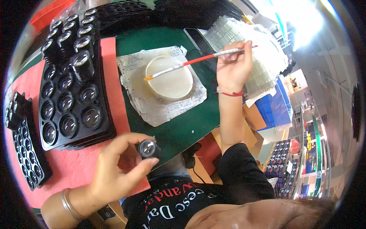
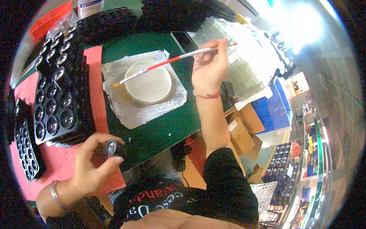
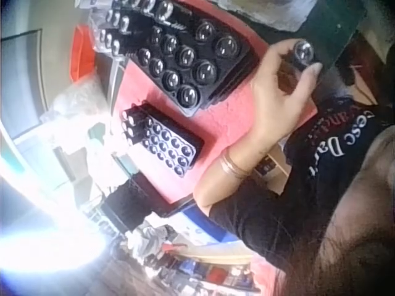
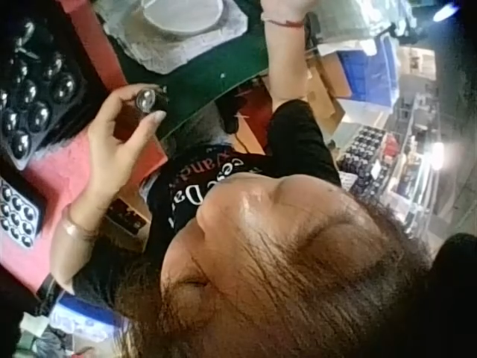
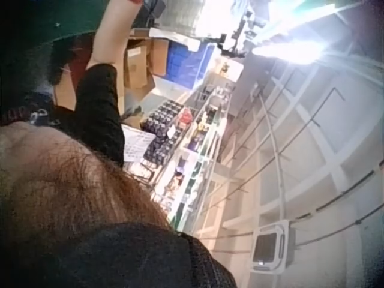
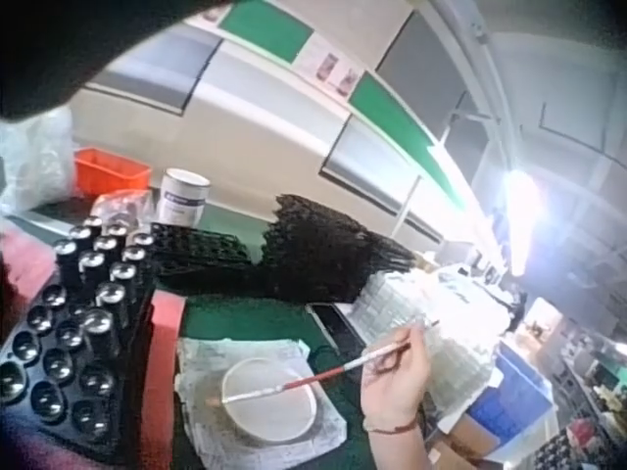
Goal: The recorder is using a brush to apply a yellow sealant or paint to cylindrical light components in a factory setting.
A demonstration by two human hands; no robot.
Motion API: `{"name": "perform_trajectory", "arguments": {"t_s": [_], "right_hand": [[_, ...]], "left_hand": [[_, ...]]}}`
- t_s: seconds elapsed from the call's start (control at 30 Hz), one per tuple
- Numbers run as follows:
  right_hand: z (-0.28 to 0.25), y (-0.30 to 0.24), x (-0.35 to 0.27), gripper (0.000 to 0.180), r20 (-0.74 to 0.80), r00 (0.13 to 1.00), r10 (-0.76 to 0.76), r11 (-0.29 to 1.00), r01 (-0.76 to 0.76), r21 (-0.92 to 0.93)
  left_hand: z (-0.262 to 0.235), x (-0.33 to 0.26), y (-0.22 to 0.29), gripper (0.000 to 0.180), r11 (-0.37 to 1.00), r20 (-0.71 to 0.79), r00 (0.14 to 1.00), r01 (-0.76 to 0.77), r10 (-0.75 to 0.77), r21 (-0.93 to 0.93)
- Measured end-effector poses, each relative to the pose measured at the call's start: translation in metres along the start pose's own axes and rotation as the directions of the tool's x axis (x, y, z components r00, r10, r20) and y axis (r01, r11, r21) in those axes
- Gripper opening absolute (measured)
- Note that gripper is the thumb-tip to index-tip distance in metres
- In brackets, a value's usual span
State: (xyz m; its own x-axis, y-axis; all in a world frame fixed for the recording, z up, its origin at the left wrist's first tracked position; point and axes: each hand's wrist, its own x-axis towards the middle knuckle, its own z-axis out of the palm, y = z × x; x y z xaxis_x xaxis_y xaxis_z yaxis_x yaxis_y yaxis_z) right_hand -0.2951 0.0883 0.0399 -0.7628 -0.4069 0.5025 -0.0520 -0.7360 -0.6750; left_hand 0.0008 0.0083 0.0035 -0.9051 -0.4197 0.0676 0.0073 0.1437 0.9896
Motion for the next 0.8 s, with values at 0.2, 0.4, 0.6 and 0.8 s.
{"name": "perform_trajectory", "arguments": {"t_s": [0.2, 0.4, 0.6, 0.8], "right_hand": [[0.008, -0.005, -0.006, 0.027, 0.227, 0.966, 0.125, 0.972, -0.165, 0.165], [0.018, -0.004, -0.015, 0.028, 0.365, 0.916, 0.165, 0.958, -0.237, 0.160], [0.016, -0.006, -0.015, 0.029, 0.388, 0.916, 0.104, 0.979, -0.162, 0.121], [0.016, -0.008, -0.015, 0.030, 0.393, 0.919, 0.044, 0.990, -0.092, 0.105]], "left_hand": [[0.003, 0.000, -0.001, 0.028, 0.897, -0.032, 0.964, 0.232, -0.262, -0.378], [0.001, -0.001, 0.000, 0.028, 0.878, -0.064, 0.955, 0.238, -0.289, -0.415], [-0.001, -0.001, -0.001, 0.028, 0.887, -0.052, 0.953, 0.255, -0.297, -0.385], [0.000, 0.000, -0.002, 0.029, 0.872, -0.065, 0.949, 0.254, -0.308, -0.418]]}}
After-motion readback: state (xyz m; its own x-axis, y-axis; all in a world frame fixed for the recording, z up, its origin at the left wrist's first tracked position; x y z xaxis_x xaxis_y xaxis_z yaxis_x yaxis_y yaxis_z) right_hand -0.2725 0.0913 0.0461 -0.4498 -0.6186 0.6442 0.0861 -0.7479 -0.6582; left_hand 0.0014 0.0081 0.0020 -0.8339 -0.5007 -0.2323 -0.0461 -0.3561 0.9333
